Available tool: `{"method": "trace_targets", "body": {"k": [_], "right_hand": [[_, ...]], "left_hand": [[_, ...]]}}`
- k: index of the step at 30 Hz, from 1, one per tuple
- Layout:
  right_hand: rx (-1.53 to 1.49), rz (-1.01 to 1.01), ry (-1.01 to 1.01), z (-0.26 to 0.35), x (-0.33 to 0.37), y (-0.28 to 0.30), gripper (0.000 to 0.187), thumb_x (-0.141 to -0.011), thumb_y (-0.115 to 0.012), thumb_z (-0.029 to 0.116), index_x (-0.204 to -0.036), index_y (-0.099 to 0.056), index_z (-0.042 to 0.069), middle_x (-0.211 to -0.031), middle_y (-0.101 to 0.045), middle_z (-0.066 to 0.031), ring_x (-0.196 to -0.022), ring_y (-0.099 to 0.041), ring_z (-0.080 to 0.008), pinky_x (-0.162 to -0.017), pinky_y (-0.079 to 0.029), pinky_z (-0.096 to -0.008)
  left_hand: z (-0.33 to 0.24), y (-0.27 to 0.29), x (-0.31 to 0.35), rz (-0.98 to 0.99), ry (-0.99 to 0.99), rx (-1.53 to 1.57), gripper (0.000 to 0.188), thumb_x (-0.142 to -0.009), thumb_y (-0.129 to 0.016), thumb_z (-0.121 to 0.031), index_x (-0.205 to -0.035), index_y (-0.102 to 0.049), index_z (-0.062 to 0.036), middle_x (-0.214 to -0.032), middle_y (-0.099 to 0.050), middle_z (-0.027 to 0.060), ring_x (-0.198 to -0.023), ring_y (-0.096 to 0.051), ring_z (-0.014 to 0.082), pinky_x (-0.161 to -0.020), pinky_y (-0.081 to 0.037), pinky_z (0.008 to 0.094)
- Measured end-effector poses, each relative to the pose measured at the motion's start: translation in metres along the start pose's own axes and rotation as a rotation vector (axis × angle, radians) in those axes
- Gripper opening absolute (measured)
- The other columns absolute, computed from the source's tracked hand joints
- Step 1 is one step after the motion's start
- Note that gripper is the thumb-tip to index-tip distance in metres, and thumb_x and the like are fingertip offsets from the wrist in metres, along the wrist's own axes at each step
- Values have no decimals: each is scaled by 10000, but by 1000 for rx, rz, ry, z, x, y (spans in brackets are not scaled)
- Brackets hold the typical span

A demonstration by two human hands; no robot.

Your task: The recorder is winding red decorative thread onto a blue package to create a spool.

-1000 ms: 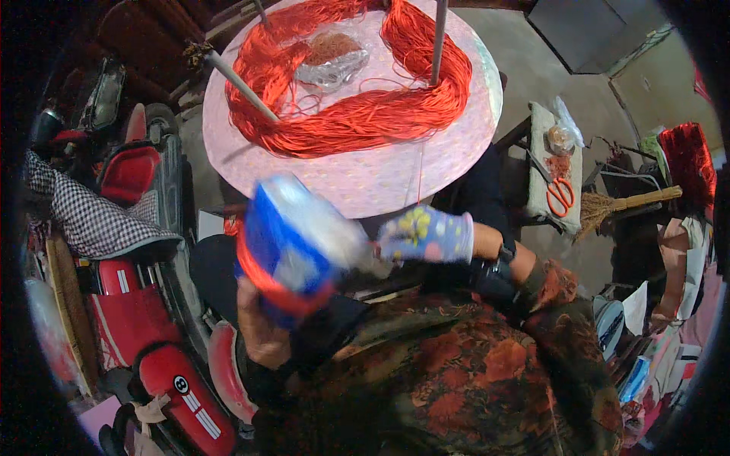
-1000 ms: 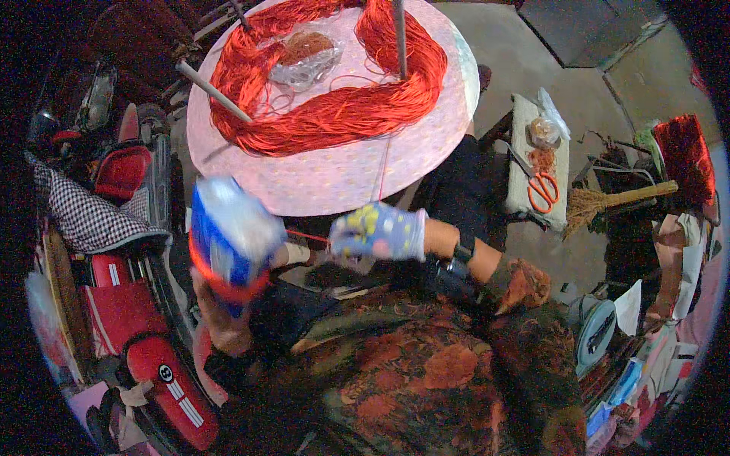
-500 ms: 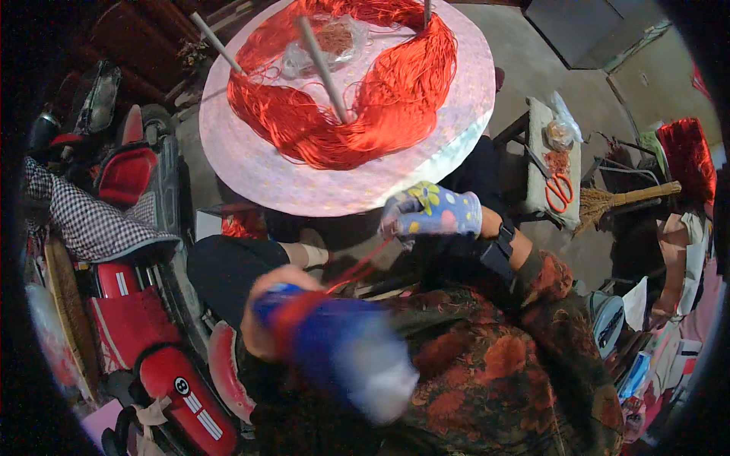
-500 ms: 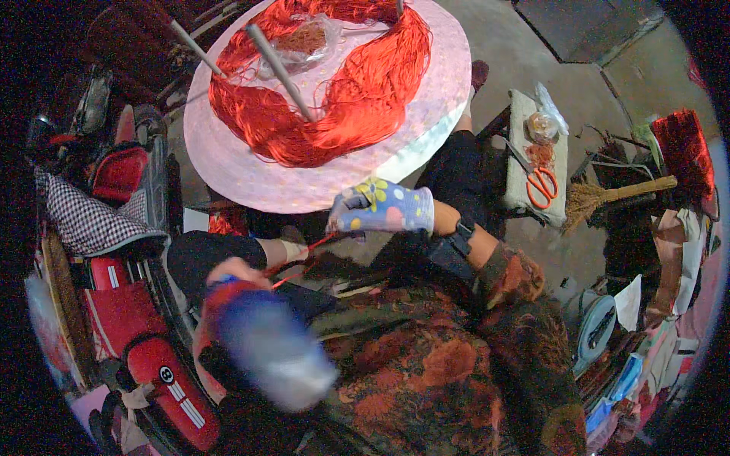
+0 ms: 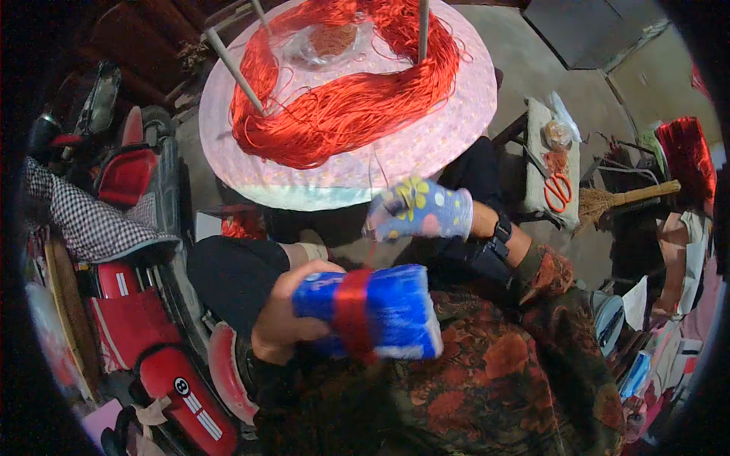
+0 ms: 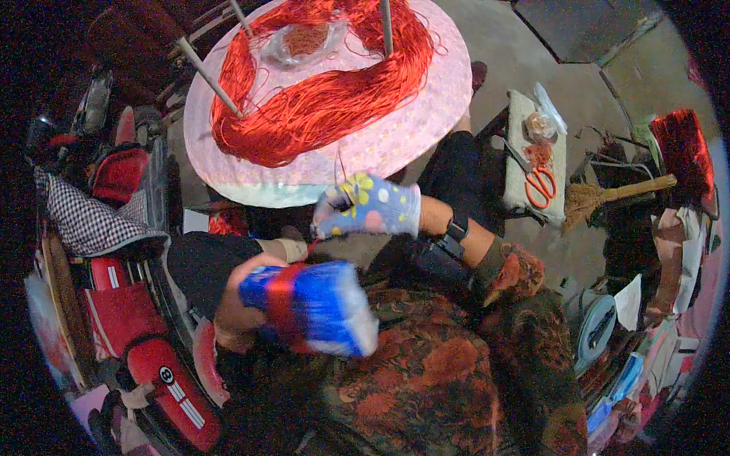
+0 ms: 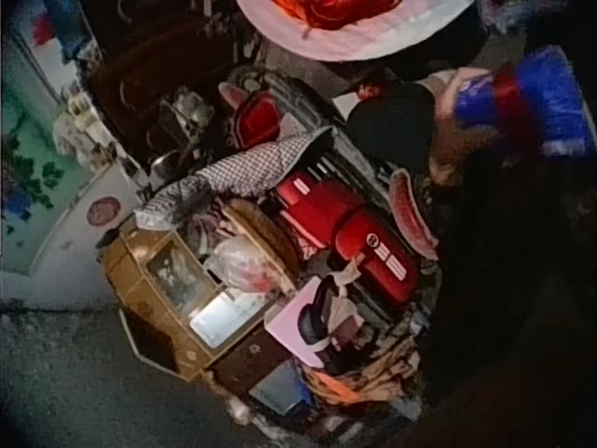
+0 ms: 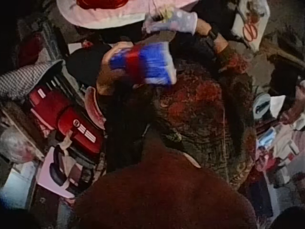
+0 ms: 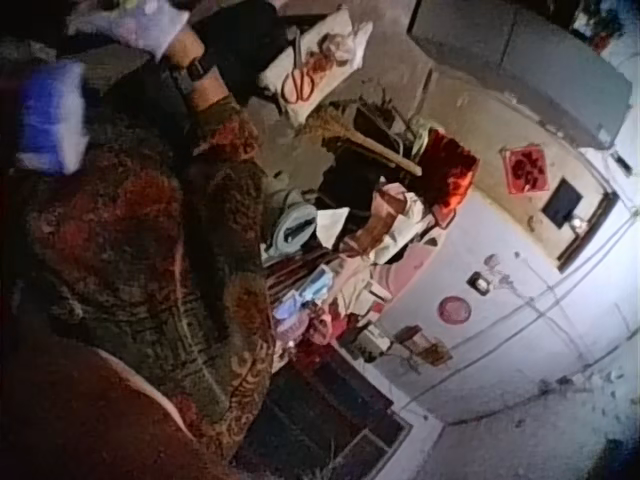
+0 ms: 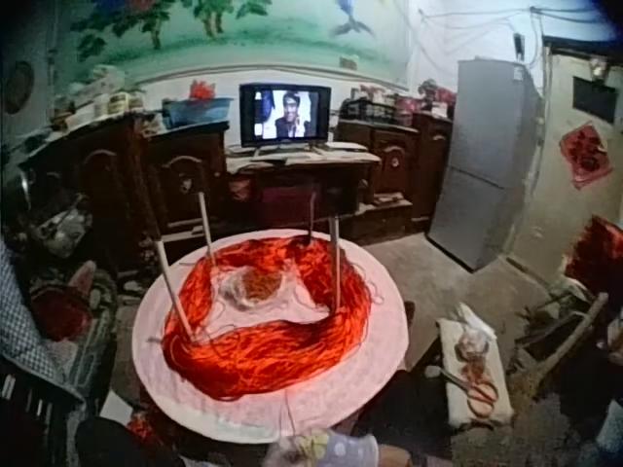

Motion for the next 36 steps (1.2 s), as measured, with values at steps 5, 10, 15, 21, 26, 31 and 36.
{"method": "trace_targets", "body": {"k": [5, 10, 15, 21, 26, 31, 36], "right_hand": [[455, 154, 197, -4, 18, -41, 181, -930, -611, 234, -948, -686, 70, -836, -703, -99, -747, -692, -254, -668, -548, -358], [518, 90, 387, 25, 20, -20, 129, -886, -643, 237, -860, -673, 115, -783, -686, -108, -740, -677, -302, -639, -539, -386], [172, 30, 122, -3, -3, -2, 231, -895, -674, 291, -1022, -685, 98, -862, -702, -60, -775, -667, -162, -719, -528, -309], [455, 32, 60, -8, 19, -42, 160, -920, -628, 241, -993, -665, 104, -883, -694, -129, -848, -682, -310, -726, -538, -373], [742, 126, 232, 25, 15, -28, 145, -886, -630, 290, -882, -660, 148, -737, -669, -131, -680, -661, -355, -588, -528, -441], [284, 18, 152, 4, -5, 11, 234, -844, -749, 259, -935, -699, 50, -892, -712, -86, -815, -676, -168, -748, -531, -301], [144, -161, -102, -26, 9, -4, 237, -882, -707, 263, -1020, -685, 71, -906, -713, -95, -836, -686, -176, -755, -544, -318]], "left_hand": [[4, 7, 5, -543, -154, 418, 782, -882, -636, -457, -1451, -347, -5, -1400, -472, 157, -1222, -528, 290, -1027, -463, 414], [10, 9, -8, -419, 199, -471, 582, -700, -774, -202, -1217, -574, -23, -1049, -636, 58, -937, -617, 147, -861, -507, 325], [-1, -1, -3, 61, 130, -75, 603, -731, -809, -297, -1211, -573, -17, -1070, -629, 56, -962, -614, 159, -867, -502, 336], [1, -2, 8, -663, -157, 376, 577, -888, -634, -350, -1338, -464, -31, -1255, -557, 143, -1095, -566, 187, -906, -482, 354], [18, 19, -3, -556, 147, -373, 460, -768, -755, -191, -1165, -585, -32, -1024, -624, 58, -884, -601, 134, -801, -505, 300], [-21, -19, -26, -62, 190, -187, 528, -658, -839, -218, -1107, -626, -39, -969, -640, 38, -887, -605, 118, -820, -497, 300], [-34, -49, -34, -1372, 8, -70, 851, -606, -832, -464, -1283, -538, -41, -1156, -632, 106, -1046, -621, 243, -943, -486, 367]]}}
Point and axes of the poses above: each hand's wrist, its own x-axis away from the middle knuckle, its own y-axis out of the back of the hand, z = x × y, the point moved 2 cm from there along -x, towards the middle knuckle
